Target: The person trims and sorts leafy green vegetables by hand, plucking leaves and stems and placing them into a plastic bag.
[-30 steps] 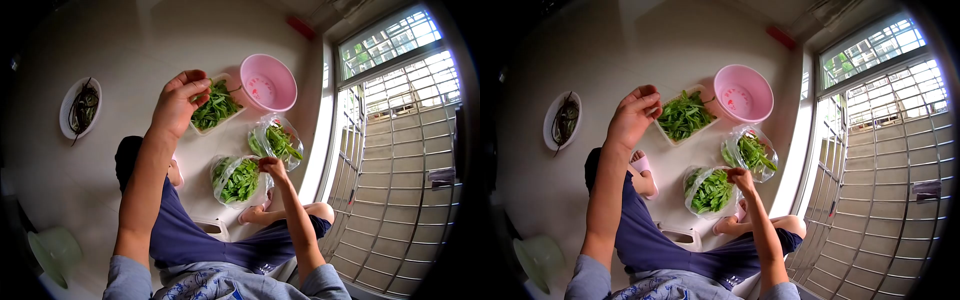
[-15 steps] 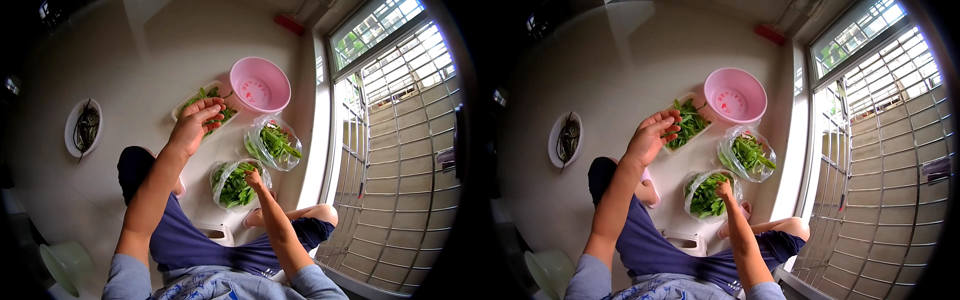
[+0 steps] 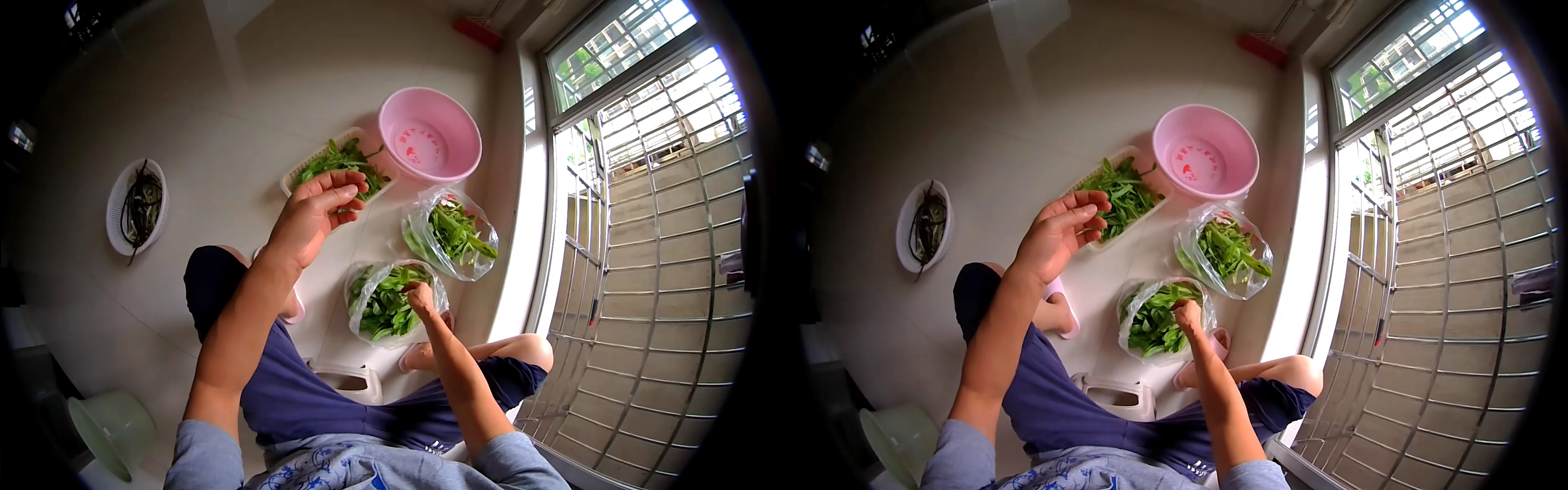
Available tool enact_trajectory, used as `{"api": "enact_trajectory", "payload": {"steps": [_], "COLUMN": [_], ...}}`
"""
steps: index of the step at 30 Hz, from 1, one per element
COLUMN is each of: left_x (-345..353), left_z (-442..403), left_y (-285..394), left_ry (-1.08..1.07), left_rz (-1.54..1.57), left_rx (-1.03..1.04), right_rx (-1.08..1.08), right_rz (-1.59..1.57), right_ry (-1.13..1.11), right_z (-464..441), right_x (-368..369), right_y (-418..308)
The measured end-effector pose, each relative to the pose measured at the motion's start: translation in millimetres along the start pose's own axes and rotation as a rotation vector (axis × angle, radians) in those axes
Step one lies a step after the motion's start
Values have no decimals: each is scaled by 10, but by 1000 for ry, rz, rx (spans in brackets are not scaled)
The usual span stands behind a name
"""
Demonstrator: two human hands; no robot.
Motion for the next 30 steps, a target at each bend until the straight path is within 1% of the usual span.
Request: {"api": "enact_trajectory", "payload": {"steps": [1,3,4,7,8,9,10,11,12,13,15,16,18,21,22,23,24,28,30], "left_x": [-9,-43,-43,-95,-109,-130,-155,-144,-151,-154,-156,-156,-135,-108,-100,-88,-80,-35,-1], "left_z": [0,-32,-37,-75,-94,-134,-168,-161,-184,-209,-240,-231,-185,-160,-148,-127,-114,-140,-165], "left_y": [-19,-48,-69,-109,-135,-170,-220,-224,-230,-255,-297,-334,-341,-362,-349,-350,-351,-385,-360], "left_ry": [5,4,1,29,29,16,12,15,2,-17,-32,-36,-48,-54,-54,-59,-64,-100,-105], "left_rz": [4,13,31,49,46,69,55,46,34,27,22,4,-15,-22,-20,-22,-27,-18,-28], "left_rx": [-14,-4,-20,-22,-12,-6,-2,-1,-6,-26,-52,-52,-70,-77,-70,-81,-93,-87,-30], "right_rx": [85,24,-74,-74,-88,-233,-283,-301,-257,-219,-229,-264,-299,-343,-352,-357,-349,-265,-229], "right_rz": [88,175,170,271,245,264,392,394,341,382,481,555,624,47,-141,-140,-102,296,447], "right_ry": [-88,77,149,-3,6,63,36,-133,-97,-131,-151,-16,126,-16,-64,-64,-69,-136,-172], "right_z": [-50,-148,-193,-330,-384,-522,-547,-529,-492,-539,-575,-563,-426,-52,-2,-1,19,-20,-30], "right_x": [26,-94,-124,66,132,289,340,401,333,389,450,451,341,-147,-215,-224,-223,-59,-8], "right_y": [65,32,-14,101,201,421,353,218,161,271,375,384,205,-434,-550,-575,-554,-304,-168]}}
Point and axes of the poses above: each hand's wrist, its own z-axis away from the middle knuckle, its own x-axis out of the palm, y = z × x, the point moved 9 cm from there along -z, towards the middle knuckle, and after that the axes turned 9 degrees about y, right-handed, at the moved point
